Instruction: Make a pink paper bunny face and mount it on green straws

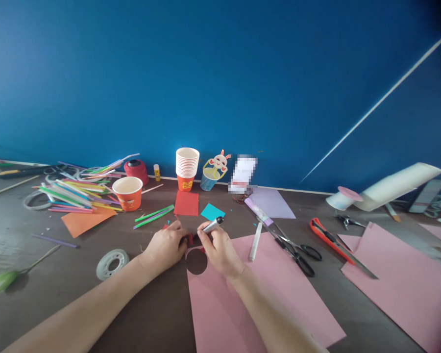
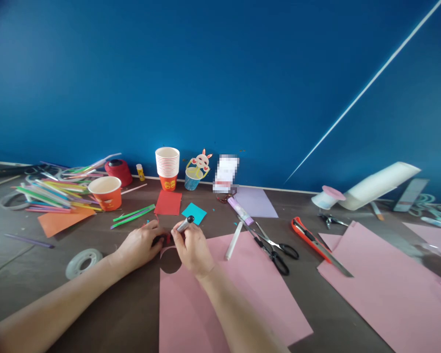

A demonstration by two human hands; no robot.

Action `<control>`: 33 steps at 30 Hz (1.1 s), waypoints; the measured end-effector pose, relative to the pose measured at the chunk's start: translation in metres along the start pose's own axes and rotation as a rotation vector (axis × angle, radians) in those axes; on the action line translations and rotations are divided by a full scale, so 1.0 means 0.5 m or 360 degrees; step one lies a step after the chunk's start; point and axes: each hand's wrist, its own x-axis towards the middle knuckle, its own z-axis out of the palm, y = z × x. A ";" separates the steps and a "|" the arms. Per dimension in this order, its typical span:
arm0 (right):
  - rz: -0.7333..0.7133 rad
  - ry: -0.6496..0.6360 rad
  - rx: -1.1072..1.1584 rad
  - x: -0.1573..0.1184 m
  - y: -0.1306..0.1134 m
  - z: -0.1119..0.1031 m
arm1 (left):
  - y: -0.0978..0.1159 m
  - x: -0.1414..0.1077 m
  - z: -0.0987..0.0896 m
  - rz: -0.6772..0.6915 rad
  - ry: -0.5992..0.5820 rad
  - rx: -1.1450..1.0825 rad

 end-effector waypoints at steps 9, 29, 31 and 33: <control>0.0022 -0.0046 -0.0027 0.000 -0.007 -0.005 | 0.000 -0.001 0.001 0.0036 0.0029 0.0007; 0.0148 0.0287 0.0224 -0.003 -0.005 -0.017 | -0.007 -0.001 0.009 0.0009 0.0088 -0.0118; 0.0153 0.0350 0.0306 -0.002 -0.004 -0.022 | -0.011 0.000 0.012 0.0006 0.0123 -0.0177; 0.0154 0.0385 0.0374 -0.002 -0.004 -0.029 | -0.014 0.001 0.015 0.0014 0.0177 -0.0232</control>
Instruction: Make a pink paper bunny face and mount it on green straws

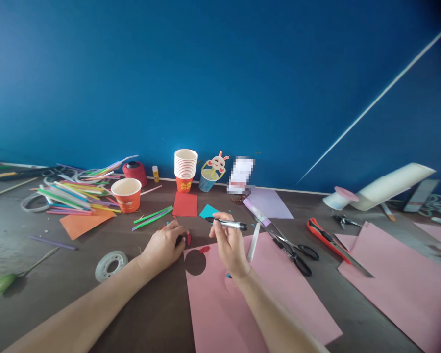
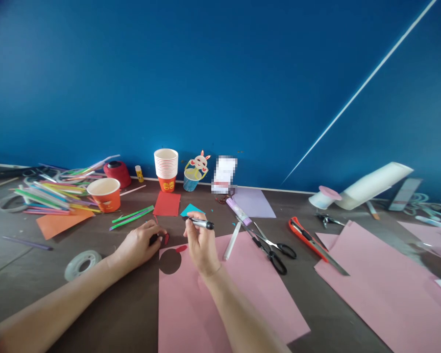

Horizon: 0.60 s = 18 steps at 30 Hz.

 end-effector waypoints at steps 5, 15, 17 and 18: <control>0.0105 -0.0066 -0.0075 -0.001 -0.001 -0.029 | 0.002 -0.007 -0.006 -0.0004 0.0178 -0.0051; 0.0009 -0.0644 -0.0670 -0.011 -0.009 -0.052 | 0.081 -0.064 -0.032 0.0765 -0.0411 0.0029; -0.0036 -0.0668 -0.0737 -0.013 -0.011 -0.050 | 0.089 -0.069 -0.028 0.0778 -0.0449 0.0095; -0.0051 -0.0672 -0.0755 -0.014 -0.011 -0.049 | 0.091 -0.070 -0.026 0.0766 -0.0454 0.0122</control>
